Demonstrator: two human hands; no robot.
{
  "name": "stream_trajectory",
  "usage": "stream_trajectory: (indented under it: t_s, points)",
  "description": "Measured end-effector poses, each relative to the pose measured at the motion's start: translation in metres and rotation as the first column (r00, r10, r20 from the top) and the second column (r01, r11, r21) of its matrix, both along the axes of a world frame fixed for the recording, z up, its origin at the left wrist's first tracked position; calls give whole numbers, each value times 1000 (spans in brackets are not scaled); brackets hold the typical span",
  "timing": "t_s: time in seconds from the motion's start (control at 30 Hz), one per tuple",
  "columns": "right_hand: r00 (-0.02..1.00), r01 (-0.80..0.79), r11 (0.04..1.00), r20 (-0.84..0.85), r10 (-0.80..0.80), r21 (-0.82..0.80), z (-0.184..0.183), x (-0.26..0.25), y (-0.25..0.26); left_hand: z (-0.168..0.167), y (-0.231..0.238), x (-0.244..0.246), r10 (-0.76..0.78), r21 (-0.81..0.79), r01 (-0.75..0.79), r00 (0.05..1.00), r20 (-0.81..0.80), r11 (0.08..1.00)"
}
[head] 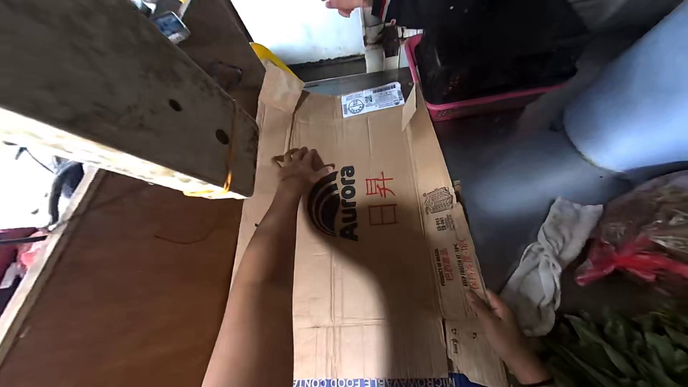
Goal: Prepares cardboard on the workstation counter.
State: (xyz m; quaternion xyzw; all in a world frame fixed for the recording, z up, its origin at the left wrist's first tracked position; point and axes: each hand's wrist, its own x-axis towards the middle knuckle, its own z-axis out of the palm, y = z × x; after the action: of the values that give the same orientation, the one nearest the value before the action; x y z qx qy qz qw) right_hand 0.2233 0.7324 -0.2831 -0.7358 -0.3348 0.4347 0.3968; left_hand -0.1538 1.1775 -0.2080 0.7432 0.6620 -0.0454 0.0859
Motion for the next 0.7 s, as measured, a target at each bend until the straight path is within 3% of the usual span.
stream_trajectory:
  t_s: [0.1, 0.17, 0.27, 0.37, 0.47, 0.53, 0.7]
  points:
    - [998, -27, 1000, 48, 26, 11, -2, 2, 2, 5, -20, -3, 51, 140, -55, 998, 35, 989]
    - [998, -40, 999, 43, 41, -15, -3, 3, 3, 10, -57, -7, 105, 203, -119, 991, 78, 972]
    - [998, -50, 999, 41, 50, 4, -7, 4, 3, 4, -149, -36, 177, 332, -221, 971, 159, 917]
    - [996, -80, 997, 35, 80, 19, -6, 5, 6, -9, -253, -73, 353, 399, -400, 916, 190, 825]
    - [985, -166, 982, 50, 162, 86, 15, 0, 5, 9, -339, -93, 531, 314, -589, 808, 256, 745]
    - [978, -200, 967, 84, 189, 155, 49, -4, 0, 29, -374, -103, 600, 167, -673, 726, 337, 721]
    - [985, -170, 967, 17, 170, 191, 140, 13, -53, 72, -434, -128, 533, -149, -549, 652, 540, 823]
